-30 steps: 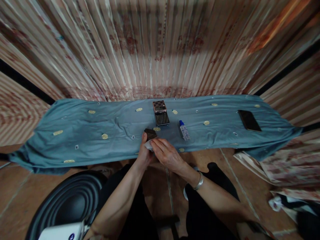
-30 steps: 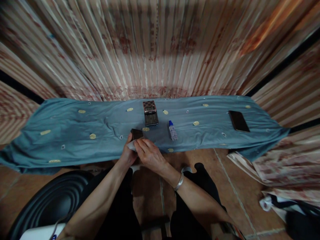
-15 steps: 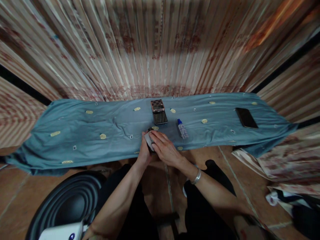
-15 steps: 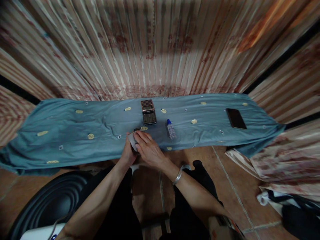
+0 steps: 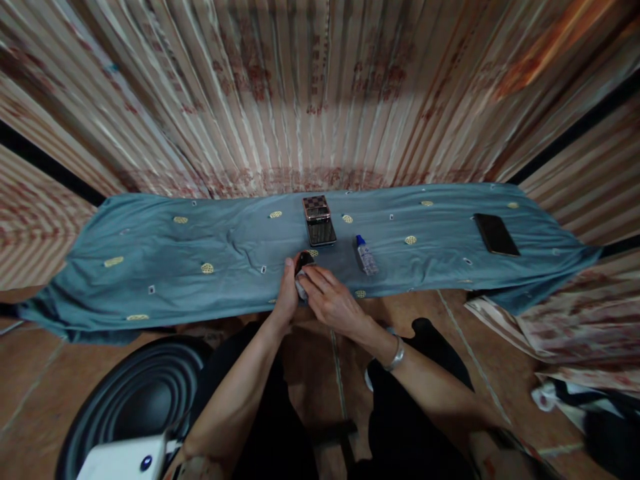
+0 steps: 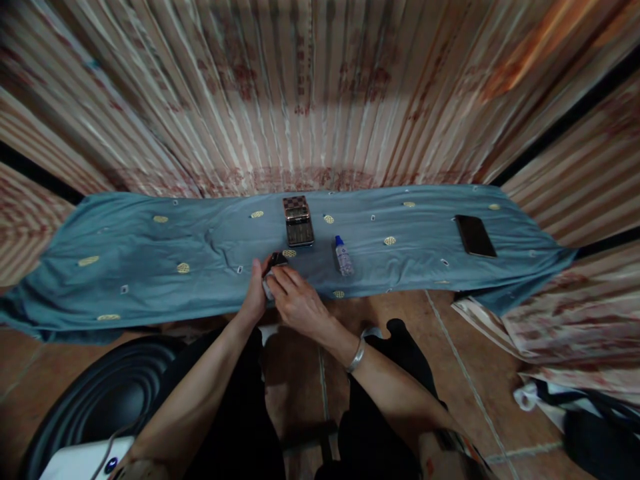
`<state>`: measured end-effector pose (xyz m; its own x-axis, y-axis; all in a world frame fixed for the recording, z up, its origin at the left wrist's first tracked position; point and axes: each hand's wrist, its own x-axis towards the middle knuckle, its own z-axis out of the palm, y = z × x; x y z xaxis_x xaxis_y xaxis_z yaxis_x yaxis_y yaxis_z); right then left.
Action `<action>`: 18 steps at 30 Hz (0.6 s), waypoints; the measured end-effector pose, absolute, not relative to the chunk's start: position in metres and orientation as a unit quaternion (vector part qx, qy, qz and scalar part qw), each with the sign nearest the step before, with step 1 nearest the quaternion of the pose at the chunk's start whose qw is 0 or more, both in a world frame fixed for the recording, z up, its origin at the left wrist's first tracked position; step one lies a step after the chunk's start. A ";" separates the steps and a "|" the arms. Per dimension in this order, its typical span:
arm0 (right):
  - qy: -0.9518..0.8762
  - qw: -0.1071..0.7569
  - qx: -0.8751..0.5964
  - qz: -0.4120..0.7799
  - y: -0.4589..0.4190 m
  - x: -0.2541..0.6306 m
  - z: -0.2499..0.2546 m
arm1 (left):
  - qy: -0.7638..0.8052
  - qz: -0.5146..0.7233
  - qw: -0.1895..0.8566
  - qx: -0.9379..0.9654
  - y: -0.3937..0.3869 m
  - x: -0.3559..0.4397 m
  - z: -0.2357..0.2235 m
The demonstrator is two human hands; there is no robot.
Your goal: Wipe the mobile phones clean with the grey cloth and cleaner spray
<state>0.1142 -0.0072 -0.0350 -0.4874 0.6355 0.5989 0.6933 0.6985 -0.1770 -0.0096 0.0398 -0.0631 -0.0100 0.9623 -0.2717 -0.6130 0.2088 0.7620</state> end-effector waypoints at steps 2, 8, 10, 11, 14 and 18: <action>-0.865 0.328 -0.376 -0.049 -0.012 0.112 -0.035 | 0.407 0.598 0.646 0.243 0.042 -0.012 -0.063; -0.870 0.327 -0.365 -0.049 -0.011 0.118 -0.037 | 0.419 0.583 0.619 0.319 0.041 -0.015 -0.070; -0.864 0.330 -0.376 -0.052 -0.005 0.124 -0.038 | 0.419 0.575 0.615 0.340 0.038 -0.013 -0.070; -0.860 0.329 -0.386 -0.052 -0.002 0.127 -0.039 | 0.422 0.567 0.611 0.357 0.036 -0.012 -0.069; -0.850 0.317 -0.419 -0.036 0.009 0.135 -0.040 | 0.442 0.520 0.584 0.440 0.029 -0.008 -0.066; -0.843 0.313 -0.437 -0.018 0.015 0.136 -0.041 | 0.463 0.478 0.545 0.510 0.026 -0.008 -0.064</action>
